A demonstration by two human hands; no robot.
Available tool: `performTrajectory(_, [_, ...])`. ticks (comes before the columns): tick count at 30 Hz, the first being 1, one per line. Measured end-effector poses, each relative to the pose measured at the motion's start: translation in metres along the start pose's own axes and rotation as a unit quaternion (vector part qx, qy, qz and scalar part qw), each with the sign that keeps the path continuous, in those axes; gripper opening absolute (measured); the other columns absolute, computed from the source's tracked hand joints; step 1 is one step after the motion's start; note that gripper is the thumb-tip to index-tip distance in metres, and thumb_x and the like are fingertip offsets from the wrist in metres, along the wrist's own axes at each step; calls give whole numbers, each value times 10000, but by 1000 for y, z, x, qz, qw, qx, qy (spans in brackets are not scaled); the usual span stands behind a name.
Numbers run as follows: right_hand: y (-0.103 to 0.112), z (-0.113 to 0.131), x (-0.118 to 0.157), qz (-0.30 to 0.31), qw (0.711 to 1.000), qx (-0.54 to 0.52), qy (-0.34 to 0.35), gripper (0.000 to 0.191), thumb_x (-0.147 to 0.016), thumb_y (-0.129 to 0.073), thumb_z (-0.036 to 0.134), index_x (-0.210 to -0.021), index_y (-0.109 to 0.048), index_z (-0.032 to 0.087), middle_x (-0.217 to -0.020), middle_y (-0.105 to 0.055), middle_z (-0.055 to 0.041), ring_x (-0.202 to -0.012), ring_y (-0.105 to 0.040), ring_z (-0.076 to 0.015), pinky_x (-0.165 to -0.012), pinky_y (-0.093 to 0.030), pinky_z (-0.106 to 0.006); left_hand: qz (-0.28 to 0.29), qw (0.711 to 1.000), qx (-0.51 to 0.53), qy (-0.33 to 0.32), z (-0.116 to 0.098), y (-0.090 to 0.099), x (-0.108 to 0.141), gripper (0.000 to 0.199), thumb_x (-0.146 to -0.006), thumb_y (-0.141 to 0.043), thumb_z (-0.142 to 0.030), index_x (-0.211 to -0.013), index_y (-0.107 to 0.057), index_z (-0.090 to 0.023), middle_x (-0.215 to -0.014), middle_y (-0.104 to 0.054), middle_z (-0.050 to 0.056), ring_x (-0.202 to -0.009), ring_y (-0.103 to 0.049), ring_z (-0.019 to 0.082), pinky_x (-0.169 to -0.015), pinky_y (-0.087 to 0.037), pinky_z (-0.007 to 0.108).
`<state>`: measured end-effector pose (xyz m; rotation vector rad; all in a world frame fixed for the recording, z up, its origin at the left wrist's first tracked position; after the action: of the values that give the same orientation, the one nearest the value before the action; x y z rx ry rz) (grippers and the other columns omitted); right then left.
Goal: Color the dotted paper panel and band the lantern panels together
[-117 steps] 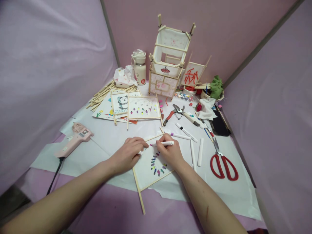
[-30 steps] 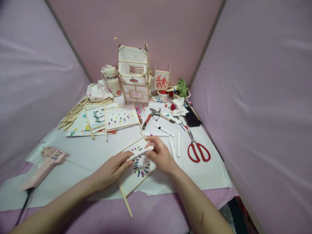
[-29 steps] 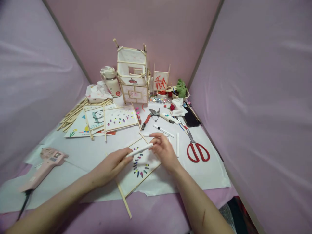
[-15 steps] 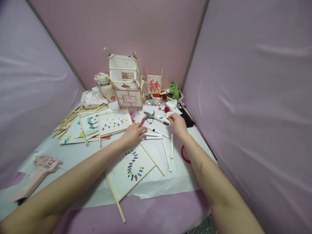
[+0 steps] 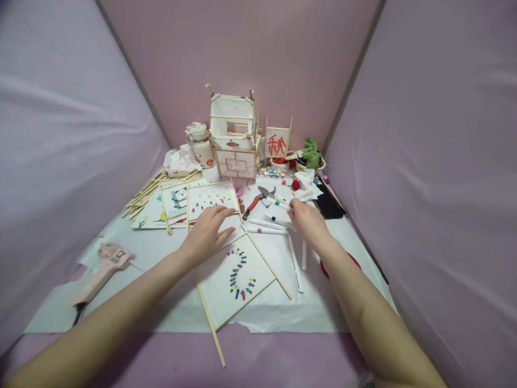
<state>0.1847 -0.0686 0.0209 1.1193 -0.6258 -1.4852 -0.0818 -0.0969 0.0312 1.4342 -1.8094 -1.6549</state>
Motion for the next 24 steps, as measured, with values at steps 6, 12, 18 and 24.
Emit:
performTrajectory(6, [28, 86, 59, 156, 960, -197, 121, 85, -882, -562, 309, -884, -597, 231, -775, -628, 1, -655, -523, -141, -589, -375, -258, 113, 992, -58, 5, -27, 2, 25, 223, -962, -388, -311, -1058, -542, -182, -933, -626, 74, -858, -587, 224, -690, -441, 320])
performTrajectory(12, [16, 129, 47, 75, 860, -500, 61, 268, -831, -613, 461, -796, -592, 196, -596, -516, 32, -519, -442, -102, -489, -348, -241, 123, 992, 18, 28, -37, 30, 28, 383, -969, -286, -460, -818, -508, -187, -761, -593, 38, -733, -554, 196, -632, -377, 286])
performTrajectory(18, [15, 112, 7, -43, 765, -641, -27, 350, -832, -563, 427, -586, -442, 210, -427, -281, 85, -380, -218, -67, -379, -184, -217, 247, 914, 309, 92, -27, 56, 54, 488, -953, -273, -504, -604, -388, -182, -591, -414, -17, -549, -364, 113, -553, -332, 250])
performTrajectory(24, [0, 87, -1, -15, 781, -622, -49, 199, -774, -649, 364, -732, -531, 210, -508, -407, 73, -440, -335, -75, -424, -249, -215, 89, 909, 319, 252, 20, 37, 72, 497, -946, -277, -513, -628, -466, -181, -613, -474, -8, -602, -449, 137, -633, -390, 273])
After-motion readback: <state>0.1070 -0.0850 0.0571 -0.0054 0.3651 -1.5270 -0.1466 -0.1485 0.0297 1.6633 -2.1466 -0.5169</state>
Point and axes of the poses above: each hand's wrist, its own x-axis away from the middle knuckle, its own y-axis out of the back of the hand, z = x × y, the point moved 3 cm from there along -x, towards the middle knuckle
